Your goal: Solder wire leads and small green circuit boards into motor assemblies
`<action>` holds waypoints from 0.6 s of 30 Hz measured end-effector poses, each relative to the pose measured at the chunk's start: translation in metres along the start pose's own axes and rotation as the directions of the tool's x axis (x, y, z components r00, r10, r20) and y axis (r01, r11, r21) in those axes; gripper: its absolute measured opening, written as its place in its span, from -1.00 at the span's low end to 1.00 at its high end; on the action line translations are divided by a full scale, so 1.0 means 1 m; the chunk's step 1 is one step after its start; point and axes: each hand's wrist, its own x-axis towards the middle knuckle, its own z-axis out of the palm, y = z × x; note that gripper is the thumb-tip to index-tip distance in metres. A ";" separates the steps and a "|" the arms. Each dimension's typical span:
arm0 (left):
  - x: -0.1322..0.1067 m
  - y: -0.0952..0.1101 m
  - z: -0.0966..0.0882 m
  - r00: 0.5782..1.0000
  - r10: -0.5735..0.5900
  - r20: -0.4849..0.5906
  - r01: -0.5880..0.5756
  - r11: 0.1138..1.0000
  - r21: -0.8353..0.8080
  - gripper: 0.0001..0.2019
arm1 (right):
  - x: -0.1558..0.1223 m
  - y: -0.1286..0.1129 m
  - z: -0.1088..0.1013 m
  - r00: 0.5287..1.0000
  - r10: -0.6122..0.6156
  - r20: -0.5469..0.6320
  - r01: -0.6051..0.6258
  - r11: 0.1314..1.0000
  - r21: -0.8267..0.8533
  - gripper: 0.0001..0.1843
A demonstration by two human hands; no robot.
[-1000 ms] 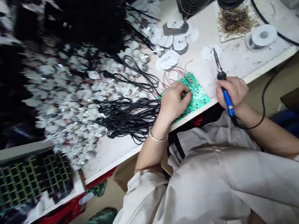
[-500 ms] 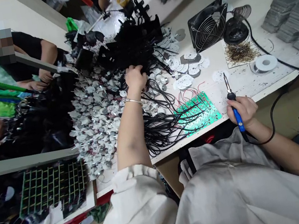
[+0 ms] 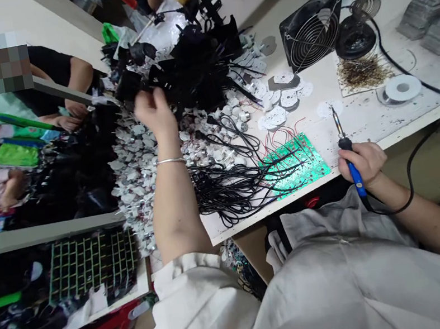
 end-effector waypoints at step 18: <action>-0.205 0.142 -0.078 0.749 0.409 0.521 -0.366 0.911 -0.188 -0.47 | -0.011 -0.001 0.002 0.849 0.385 0.362 -0.439 0.895 0.075 -0.71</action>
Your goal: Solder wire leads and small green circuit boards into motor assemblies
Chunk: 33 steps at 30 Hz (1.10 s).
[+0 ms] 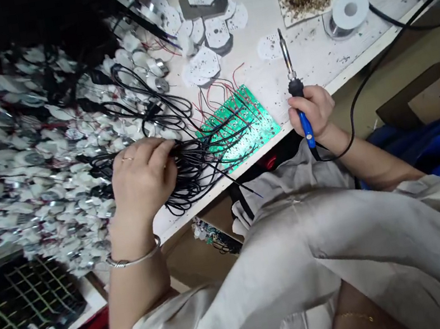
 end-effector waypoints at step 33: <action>0.064 0.121 0.047 0.991 -0.028 -0.131 -0.064 0.758 -0.649 -0.72 | 0.005 0.000 0.007 0.999 -0.041 0.019 0.041 0.999 -0.006 -0.63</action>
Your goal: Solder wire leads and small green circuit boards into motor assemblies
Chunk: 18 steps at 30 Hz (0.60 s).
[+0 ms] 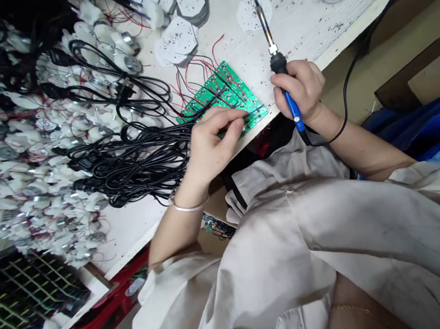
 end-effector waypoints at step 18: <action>0.002 0.006 0.039 0.968 0.028 -0.248 -0.051 0.995 -0.088 -0.89 | 0.011 -0.045 -0.038 0.968 -0.142 -0.205 0.185 0.960 0.209 -0.76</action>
